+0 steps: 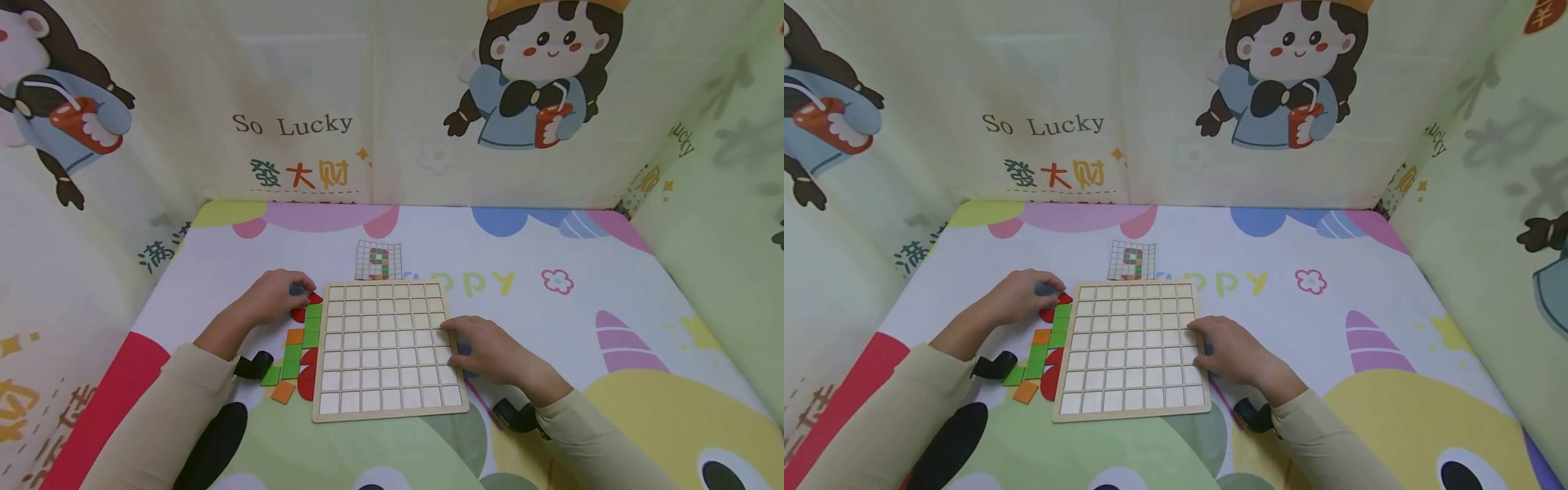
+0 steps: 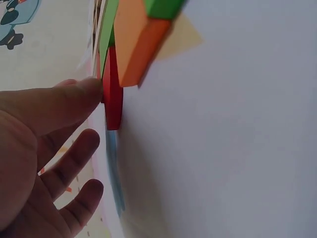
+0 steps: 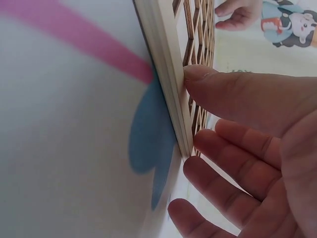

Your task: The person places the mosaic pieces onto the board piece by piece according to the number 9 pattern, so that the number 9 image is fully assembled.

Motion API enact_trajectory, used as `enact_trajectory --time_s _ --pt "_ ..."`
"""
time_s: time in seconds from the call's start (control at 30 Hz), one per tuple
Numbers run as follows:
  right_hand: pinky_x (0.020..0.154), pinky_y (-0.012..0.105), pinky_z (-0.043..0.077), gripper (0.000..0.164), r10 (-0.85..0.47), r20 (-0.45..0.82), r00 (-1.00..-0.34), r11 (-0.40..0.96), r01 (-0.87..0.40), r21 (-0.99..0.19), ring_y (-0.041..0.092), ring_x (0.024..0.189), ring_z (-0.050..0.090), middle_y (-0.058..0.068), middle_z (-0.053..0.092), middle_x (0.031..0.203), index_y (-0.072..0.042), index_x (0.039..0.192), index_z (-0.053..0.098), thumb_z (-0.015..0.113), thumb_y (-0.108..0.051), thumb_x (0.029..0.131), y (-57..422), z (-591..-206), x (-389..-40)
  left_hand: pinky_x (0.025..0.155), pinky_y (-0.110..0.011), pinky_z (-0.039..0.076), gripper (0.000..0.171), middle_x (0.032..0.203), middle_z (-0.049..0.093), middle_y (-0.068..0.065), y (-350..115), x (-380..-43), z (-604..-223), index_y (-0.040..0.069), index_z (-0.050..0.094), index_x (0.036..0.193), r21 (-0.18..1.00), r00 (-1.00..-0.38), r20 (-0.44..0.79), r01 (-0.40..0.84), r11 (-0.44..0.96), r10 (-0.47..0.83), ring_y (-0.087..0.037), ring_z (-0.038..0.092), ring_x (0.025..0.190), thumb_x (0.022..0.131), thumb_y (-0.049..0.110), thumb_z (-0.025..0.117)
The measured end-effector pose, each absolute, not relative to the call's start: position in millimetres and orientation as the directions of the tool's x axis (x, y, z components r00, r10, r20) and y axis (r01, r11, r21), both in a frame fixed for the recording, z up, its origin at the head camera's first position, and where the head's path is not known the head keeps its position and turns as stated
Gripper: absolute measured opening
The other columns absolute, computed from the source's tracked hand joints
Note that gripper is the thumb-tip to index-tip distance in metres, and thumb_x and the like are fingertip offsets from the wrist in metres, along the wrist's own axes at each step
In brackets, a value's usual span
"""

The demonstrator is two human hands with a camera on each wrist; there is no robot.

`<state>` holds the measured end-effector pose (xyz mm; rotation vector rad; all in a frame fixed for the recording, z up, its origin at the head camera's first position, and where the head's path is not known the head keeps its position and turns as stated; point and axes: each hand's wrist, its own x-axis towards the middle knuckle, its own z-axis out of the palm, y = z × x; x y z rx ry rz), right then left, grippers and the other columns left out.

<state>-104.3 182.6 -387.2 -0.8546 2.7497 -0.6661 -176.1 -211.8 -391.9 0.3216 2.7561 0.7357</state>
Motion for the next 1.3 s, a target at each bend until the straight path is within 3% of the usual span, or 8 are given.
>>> enact_trajectory --time_s 0.53,1.17,1.3 --pt "0.1 0.051 0.044 0.048 -0.587 -0.056 -0.808 0.73 -0.497 -0.469 0.035 0.118 0.058 0.014 0.064 0.124 0.002 0.126 0.062 0.079 -0.011 0.084 184 -388 -106 0.093 -0.049 0.048 0.026 0.116 0.063 -0.016 -206 -184 -394 0.005 0.067 0.119 0.52 -0.944 -0.205 0.119 0.845 0.26 -0.034 0.05 0.108 0.094 0.008 0.066" --pt "0.1 0.051 0.044 0.046 -0.583 -0.065 -0.81 0.733 -0.49 -0.472 0.035 0.118 0.058 0.013 0.064 0.124 -0.001 0.126 0.062 0.079 -0.013 0.084 184 -387 -106 0.082 -0.041 0.056 0.028 0.111 0.063 -0.017 -200 -183 -392 0.002 0.064 0.116 0.489 -0.967 -0.211 0.024 0.872 0.145 -0.032 0.054 0.102 0.092 0.014 0.07" --pt "0.1 0.051 0.044 0.046 -0.584 -0.07 -0.809 0.734 -0.489 -0.471 0.035 0.118 0.058 0.013 0.064 0.124 0.0 0.126 0.062 0.079 -0.013 0.084 184 -387 -107 0.085 -0.043 0.055 0.029 0.111 0.063 -0.017 -199 -182 -391 0.001 0.064 0.117 0.496 -0.966 -0.216 0.018 0.868 0.143 -0.032 0.055 0.103 0.092 0.014 0.07"
